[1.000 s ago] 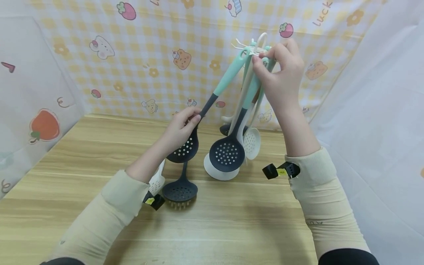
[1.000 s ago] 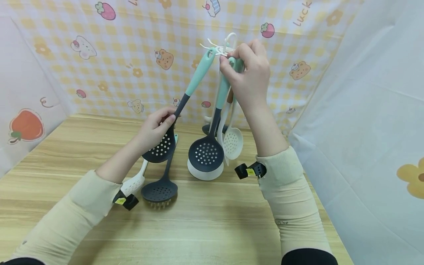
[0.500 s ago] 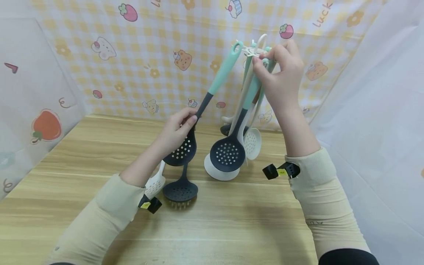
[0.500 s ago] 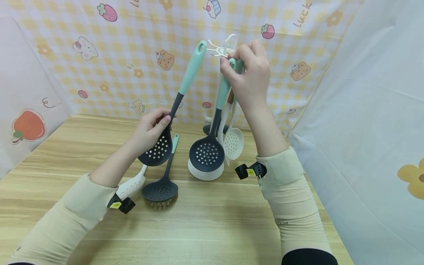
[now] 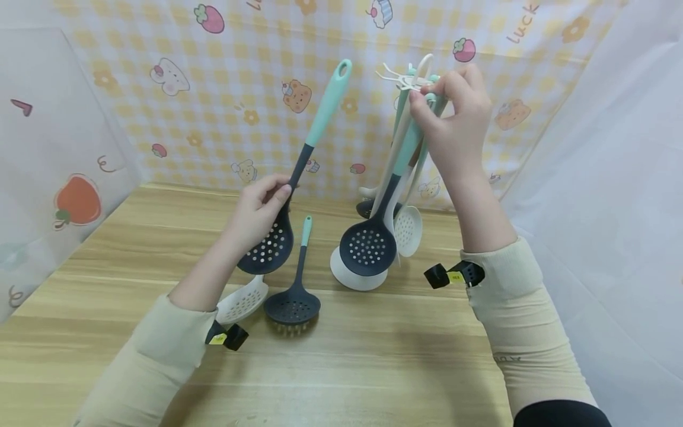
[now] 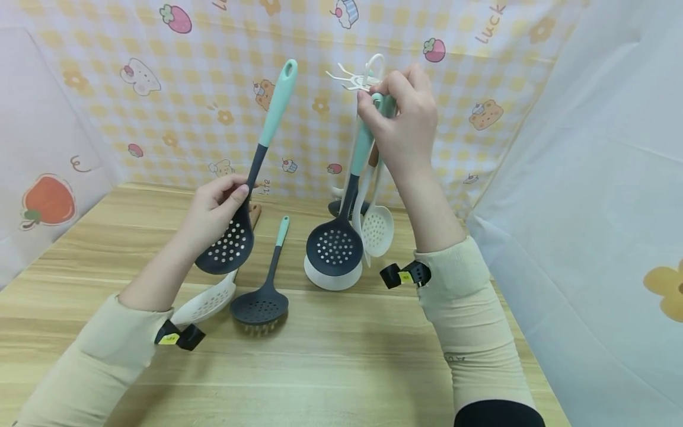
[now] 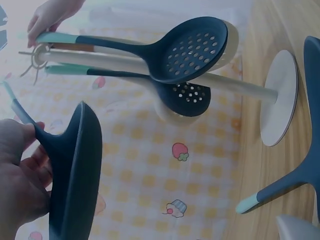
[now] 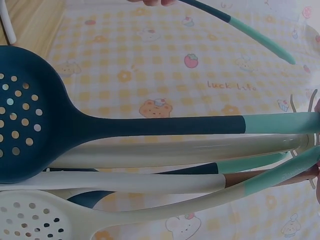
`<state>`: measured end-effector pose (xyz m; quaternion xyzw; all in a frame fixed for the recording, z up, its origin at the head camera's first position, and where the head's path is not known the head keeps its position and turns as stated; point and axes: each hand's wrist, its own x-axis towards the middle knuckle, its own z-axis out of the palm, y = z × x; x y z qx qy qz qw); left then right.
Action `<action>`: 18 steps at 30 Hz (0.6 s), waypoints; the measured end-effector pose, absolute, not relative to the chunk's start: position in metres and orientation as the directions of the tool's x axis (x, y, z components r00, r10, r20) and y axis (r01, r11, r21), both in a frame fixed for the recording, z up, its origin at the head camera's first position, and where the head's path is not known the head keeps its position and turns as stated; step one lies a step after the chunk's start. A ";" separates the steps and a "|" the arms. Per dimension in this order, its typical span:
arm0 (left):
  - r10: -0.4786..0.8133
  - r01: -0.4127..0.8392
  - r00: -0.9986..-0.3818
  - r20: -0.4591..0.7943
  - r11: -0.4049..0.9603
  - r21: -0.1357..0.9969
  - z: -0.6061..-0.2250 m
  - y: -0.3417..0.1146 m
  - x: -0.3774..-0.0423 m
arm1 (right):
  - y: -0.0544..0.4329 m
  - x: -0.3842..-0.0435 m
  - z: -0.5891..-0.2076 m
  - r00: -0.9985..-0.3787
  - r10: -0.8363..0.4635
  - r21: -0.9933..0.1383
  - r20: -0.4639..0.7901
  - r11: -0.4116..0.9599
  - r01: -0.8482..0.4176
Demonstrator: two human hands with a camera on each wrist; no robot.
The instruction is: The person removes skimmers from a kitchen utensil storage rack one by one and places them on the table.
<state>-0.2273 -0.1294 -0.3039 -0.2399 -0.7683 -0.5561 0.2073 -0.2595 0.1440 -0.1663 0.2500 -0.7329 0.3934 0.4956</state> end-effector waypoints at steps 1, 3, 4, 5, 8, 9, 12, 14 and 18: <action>0.128 0.587 -0.807 0.577 0.272 0.762 -0.305 -0.131 -0.226 | 0.144 -0.259 -0.167 -0.384 0.024 -0.329 0.923 0.566 -0.756; 0.111 0.564 -0.823 0.557 0.282 0.776 -0.307 -0.135 -0.224 | 0.145 -0.259 -0.167 -0.383 0.026 -0.330 0.923 0.565 -0.756; 0.103 0.553 -0.829 0.549 0.291 0.780 -0.308 -0.136 -0.223 | 0.145 -0.259 -0.167 -0.383 0.027 -0.330 0.923 0.565 -0.756; 0.094 0.542 -0.836 0.541 0.300 0.785 -0.309 -0.138 -0.222 | 0.145 -0.259 -0.168 -0.382 0.028 -0.330 0.924 0.565 -0.756; 0.067 0.517 -0.848 0.526 0.324 0.792 -0.314 -0.143 -0.219 | 0.145 -0.259 -0.168 -0.383 0.030 -0.332 0.923 0.564 -0.757; 0.058 0.513 -0.848 0.526 0.333 0.791 -0.315 -0.145 -0.219 | 0.145 -0.259 -0.168 -0.383 0.029 -0.332 0.923 0.563 -0.757; 0.033 0.501 -0.852 0.523 0.345 0.794 -0.318 -0.152 -0.217 | 0.144 -0.259 -0.168 -0.384 0.028 -0.333 0.923 0.560 -0.759; 0.019 0.498 -0.851 0.525 0.350 0.794 -0.319 -0.157 -0.215 | 0.143 -0.259 -0.168 -0.383 0.029 -0.332 0.923 0.558 -0.760; -0.018 0.477 -0.856 0.517 0.360 0.801 -0.322 -0.166 -0.211 | 0.142 -0.258 -0.167 -0.381 0.030 -0.332 0.924 0.556 -0.762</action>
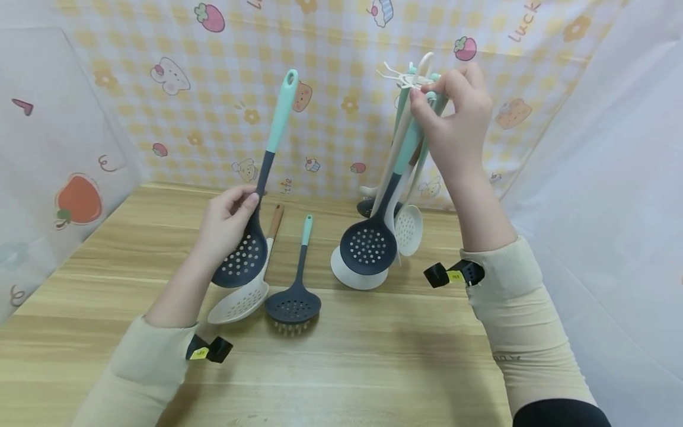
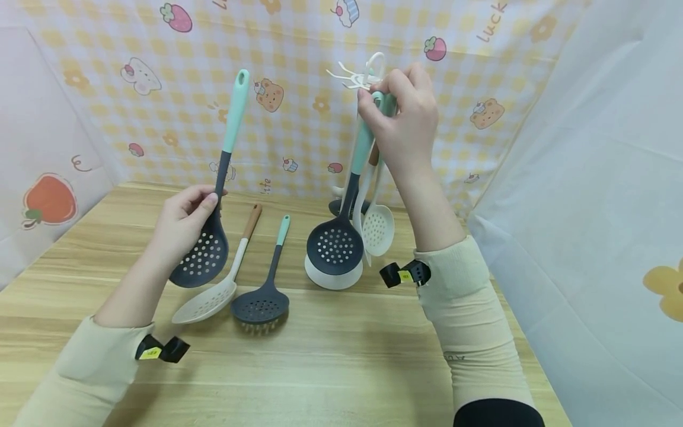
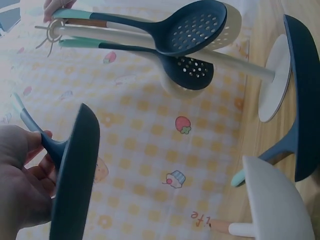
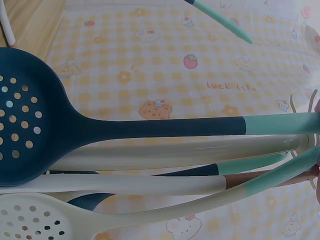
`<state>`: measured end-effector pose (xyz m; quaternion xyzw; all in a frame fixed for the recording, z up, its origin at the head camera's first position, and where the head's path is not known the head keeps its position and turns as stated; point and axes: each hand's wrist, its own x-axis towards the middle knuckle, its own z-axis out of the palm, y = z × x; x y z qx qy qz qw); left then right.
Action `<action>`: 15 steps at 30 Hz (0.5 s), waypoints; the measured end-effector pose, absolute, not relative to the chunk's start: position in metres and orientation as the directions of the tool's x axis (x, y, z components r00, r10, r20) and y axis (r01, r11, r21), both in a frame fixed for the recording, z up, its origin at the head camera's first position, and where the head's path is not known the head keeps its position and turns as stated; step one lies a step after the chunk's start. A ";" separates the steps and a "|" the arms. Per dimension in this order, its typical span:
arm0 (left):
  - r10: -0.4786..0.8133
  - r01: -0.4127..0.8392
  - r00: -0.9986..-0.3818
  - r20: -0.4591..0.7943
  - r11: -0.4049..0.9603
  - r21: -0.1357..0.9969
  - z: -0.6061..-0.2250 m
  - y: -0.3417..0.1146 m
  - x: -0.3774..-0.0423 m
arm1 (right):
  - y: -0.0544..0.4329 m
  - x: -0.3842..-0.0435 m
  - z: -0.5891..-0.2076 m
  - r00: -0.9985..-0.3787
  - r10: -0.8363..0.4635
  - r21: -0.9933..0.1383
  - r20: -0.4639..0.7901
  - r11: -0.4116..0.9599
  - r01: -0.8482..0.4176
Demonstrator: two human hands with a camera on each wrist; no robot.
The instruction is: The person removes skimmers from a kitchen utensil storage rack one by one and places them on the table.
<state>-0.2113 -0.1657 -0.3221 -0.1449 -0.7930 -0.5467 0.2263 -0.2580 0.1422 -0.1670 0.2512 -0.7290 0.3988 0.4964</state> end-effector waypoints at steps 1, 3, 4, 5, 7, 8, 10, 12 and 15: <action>-0.030 0.468 -0.858 0.512 0.365 0.805 -0.323 -0.168 -0.211 | 0.142 -0.257 -0.167 -0.382 0.031 -0.333 0.924 0.557 -0.761; -0.050 0.449 -0.864 0.501 0.373 0.812 -0.325 -0.172 -0.209 | 0.142 -0.257 -0.167 -0.383 0.031 -0.335 0.923 0.557 -0.760; -0.060 0.439 -0.867 0.495 0.379 0.814 -0.326 -0.174 -0.209 | 0.142 -0.256 -0.166 -0.385 0.031 -0.336 0.922 0.557 -0.760; -0.067 0.429 -0.870 0.488 0.384 0.818 -0.327 -0.176 -0.208 | 0.142 -0.256 -0.166 -0.385 0.031 -0.336 0.923 0.557 -0.760; -0.080 0.413 -0.876 0.476 0.387 0.825 -0.330 -0.180 -0.207 | 0.142 -0.256 -0.166 -0.385 0.030 -0.335 0.923 0.557 -0.760; -0.083 0.407 -0.879 0.470 0.388 0.827 -0.331 -0.182 -0.207 | 0.142 -0.256 -0.167 -0.384 0.029 -0.334 0.923 0.556 -0.761; -0.088 0.387 -0.886 0.455 0.401 0.830 -0.334 -0.187 -0.206 | 0.142 -0.257 -0.167 -0.383 0.028 -0.333 0.923 0.556 -0.762; -0.091 0.369 -0.894 0.439 0.404 0.837 -0.337 -0.191 -0.207 | 0.143 -0.258 -0.167 -0.380 0.026 -0.329 0.925 0.556 -0.763; -0.092 0.345 -0.905 0.416 0.414 0.842 -0.343 -0.198 -0.206 | 0.144 -0.260 -0.168 -0.375 0.023 -0.323 0.927 0.559 -0.764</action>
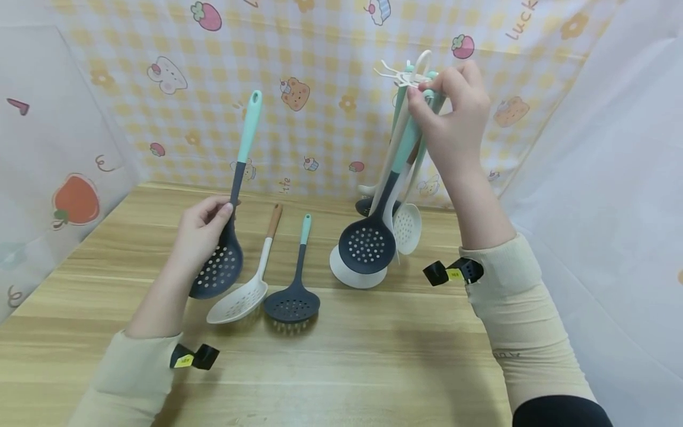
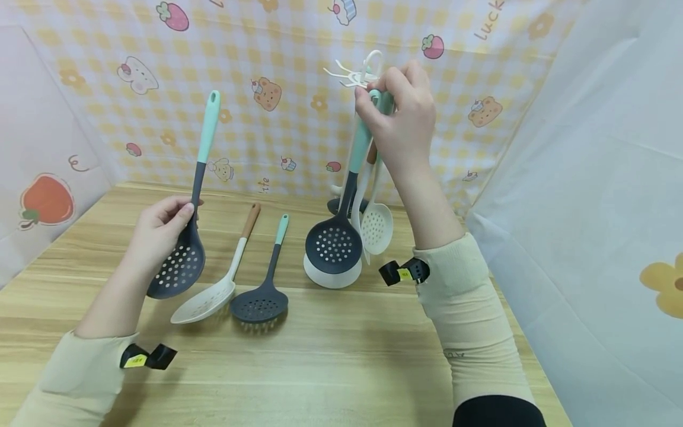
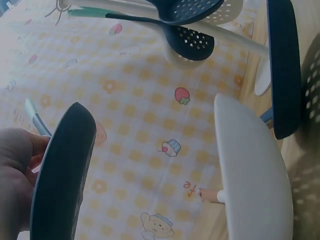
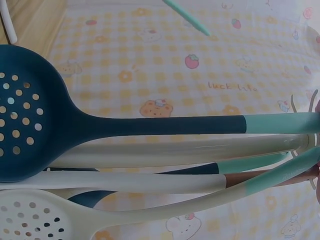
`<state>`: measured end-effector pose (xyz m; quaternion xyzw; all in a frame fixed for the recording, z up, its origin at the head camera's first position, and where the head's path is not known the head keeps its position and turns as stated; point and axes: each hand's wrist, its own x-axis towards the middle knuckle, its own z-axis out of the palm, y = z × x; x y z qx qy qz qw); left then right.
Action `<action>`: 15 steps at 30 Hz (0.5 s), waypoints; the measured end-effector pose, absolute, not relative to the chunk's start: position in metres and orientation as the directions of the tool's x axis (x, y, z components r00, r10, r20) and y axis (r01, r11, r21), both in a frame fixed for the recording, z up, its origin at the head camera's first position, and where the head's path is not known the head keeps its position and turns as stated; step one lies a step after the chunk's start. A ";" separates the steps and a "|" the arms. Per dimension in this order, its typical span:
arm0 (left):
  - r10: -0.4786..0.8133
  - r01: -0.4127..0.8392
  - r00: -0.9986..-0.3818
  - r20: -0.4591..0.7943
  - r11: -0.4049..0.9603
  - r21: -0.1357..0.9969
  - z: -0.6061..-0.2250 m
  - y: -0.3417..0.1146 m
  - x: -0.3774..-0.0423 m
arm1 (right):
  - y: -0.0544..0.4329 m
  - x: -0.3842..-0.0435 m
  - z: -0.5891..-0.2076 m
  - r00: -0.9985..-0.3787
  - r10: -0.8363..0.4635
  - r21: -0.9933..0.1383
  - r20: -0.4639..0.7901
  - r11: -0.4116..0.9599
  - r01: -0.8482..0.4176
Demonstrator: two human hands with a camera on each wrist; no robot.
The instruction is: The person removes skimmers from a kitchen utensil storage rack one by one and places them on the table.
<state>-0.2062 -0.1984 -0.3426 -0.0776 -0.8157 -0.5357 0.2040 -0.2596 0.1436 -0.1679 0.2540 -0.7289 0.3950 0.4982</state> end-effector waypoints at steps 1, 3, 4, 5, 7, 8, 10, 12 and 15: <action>-0.096 0.335 -0.909 0.407 0.416 0.846 -0.344 -0.201 -0.206 | 0.144 -0.260 -0.168 -0.373 0.023 -0.322 0.927 0.559 -0.764; -0.103 0.316 -0.915 0.391 0.420 0.851 -0.347 -0.206 -0.204 | 0.144 -0.261 -0.169 -0.370 0.021 -0.318 0.929 0.556 -0.768; -0.108 0.306 -0.917 0.383 0.425 0.852 -0.349 -0.208 -0.204 | 0.144 -0.262 -0.169 -0.368 0.020 -0.316 0.930 0.555 -0.769; -0.114 0.293 -0.921 0.373 0.427 0.855 -0.351 -0.210 -0.203 | 0.144 -0.262 -0.169 -0.366 0.019 -0.315 0.930 0.554 -0.771; -0.126 0.263 -0.930 0.346 0.432 0.863 -0.354 -0.214 -0.203 | 0.145 -0.263 -0.169 -0.364 0.018 -0.313 0.931 0.553 -0.773; -0.128 0.249 -0.935 0.331 0.430 0.868 -0.355 -0.215 -0.203 | 0.145 -0.263 -0.169 -0.362 0.016 -0.310 0.932 0.553 -0.774; -0.132 0.216 -0.946 0.297 0.429 0.877 -0.357 -0.218 -0.203 | 0.146 -0.264 -0.169 -0.358 0.016 -0.306 0.934 0.555 -0.774; -0.132 0.184 -0.956 0.263 0.429 0.884 -0.358 -0.220 -0.204 | 0.146 -0.264 -0.169 -0.353 0.013 -0.300 0.935 0.556 -0.775; -0.142 0.131 -0.967 0.210 0.429 0.894 -0.361 -0.224 -0.204 | 0.147 -0.264 -0.169 -0.347 0.010 -0.293 0.938 0.556 -0.777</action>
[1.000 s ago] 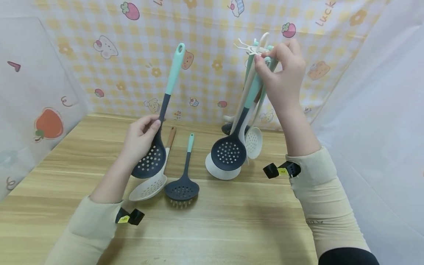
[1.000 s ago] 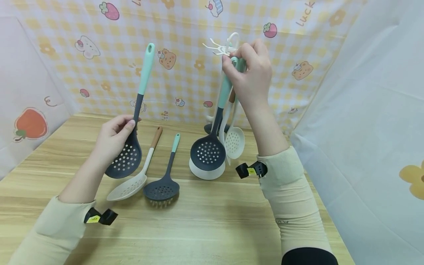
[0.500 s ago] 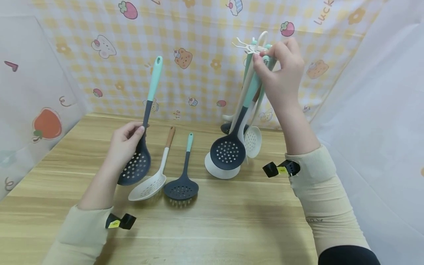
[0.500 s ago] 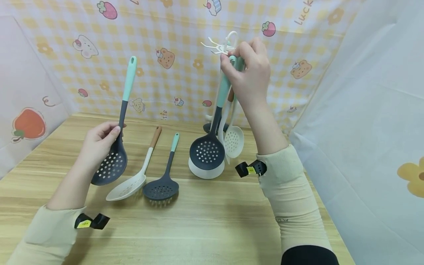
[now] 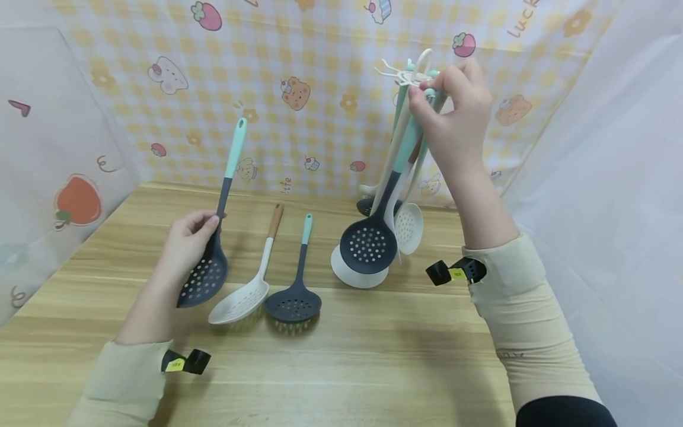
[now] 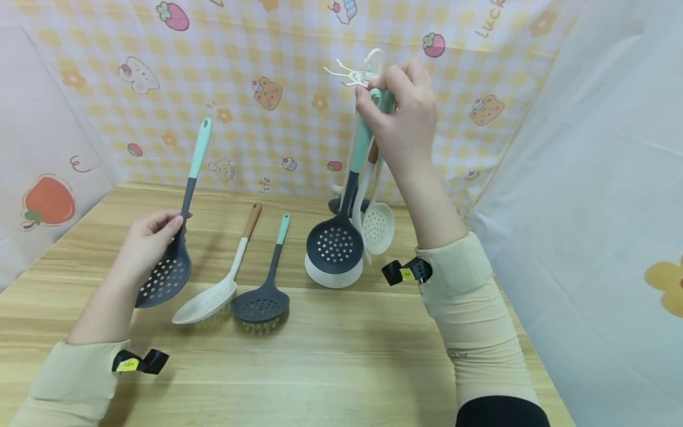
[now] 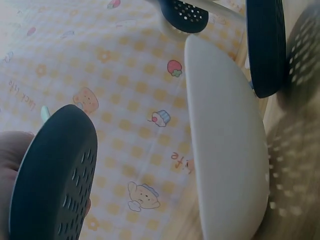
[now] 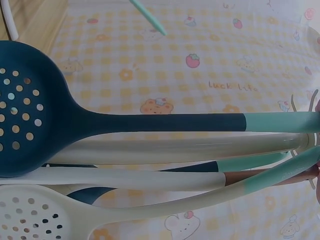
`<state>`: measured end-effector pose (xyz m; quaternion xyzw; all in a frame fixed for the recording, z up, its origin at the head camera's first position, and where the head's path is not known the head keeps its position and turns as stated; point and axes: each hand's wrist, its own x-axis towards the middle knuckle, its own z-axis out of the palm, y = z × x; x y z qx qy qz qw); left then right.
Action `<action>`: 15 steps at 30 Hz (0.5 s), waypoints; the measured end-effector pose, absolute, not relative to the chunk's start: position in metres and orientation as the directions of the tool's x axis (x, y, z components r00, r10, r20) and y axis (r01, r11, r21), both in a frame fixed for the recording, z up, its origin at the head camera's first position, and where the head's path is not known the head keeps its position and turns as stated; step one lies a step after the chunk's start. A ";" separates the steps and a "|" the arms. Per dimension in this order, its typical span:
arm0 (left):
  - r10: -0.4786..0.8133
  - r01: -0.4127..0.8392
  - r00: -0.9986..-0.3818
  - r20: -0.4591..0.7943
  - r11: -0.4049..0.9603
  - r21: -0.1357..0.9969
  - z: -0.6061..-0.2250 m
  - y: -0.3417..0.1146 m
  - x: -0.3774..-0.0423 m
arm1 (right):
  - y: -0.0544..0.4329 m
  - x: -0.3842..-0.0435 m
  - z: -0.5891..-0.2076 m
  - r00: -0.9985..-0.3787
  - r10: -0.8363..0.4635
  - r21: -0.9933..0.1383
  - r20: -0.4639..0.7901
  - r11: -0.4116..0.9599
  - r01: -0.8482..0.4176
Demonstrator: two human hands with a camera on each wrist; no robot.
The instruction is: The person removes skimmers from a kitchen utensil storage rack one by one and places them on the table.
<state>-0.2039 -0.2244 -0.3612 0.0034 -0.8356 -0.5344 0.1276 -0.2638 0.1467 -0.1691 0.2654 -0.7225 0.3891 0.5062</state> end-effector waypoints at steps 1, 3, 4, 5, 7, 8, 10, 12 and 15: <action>-0.146 0.115 -0.970 0.195 0.429 0.896 -0.362 -0.226 -0.204 | 0.146 -0.264 -0.169 -0.346 0.009 -0.292 0.938 0.557 -0.778; -0.159 0.086 -0.973 0.168 0.427 0.900 -0.365 -0.228 -0.205 | 0.146 -0.263 -0.168 -0.342 0.006 -0.287 0.940 0.559 -0.778; -0.165 0.069 -0.974 0.153 0.426 0.902 -0.367 -0.229 -0.205 | 0.146 -0.262 -0.168 -0.343 0.007 -0.288 0.939 0.560 -0.777; -0.170 0.057 -0.975 0.142 0.427 0.902 -0.368 -0.230 -0.206 | 0.146 -0.262 -0.168 -0.346 0.007 -0.290 0.938 0.560 -0.776; -0.174 0.030 -0.978 0.114 0.427 0.904 -0.372 -0.232 -0.207 | 0.146 -0.261 -0.167 -0.351 0.009 -0.295 0.936 0.563 -0.772; -0.173 0.016 -0.980 0.100 0.429 0.903 -0.374 -0.233 -0.208 | 0.145 -0.260 -0.167 -0.353 0.011 -0.298 0.936 0.563 -0.771; -0.170 -0.013 -0.983 0.067 0.429 0.903 -0.379 -0.235 -0.209 | 0.145 -0.260 -0.167 -0.361 0.014 -0.306 0.932 0.564 -0.767; -0.162 -0.037 -0.986 0.036 0.427 0.904 -0.383 -0.238 -0.211 | 0.145 -0.259 -0.167 -0.364 0.015 -0.309 0.931 0.564 -0.766; -0.159 -0.075 -0.987 -0.005 0.433 0.898 -0.391 -0.242 -0.214 | 0.145 -0.259 -0.167 -0.355 0.008 -0.297 0.935 0.563 -0.771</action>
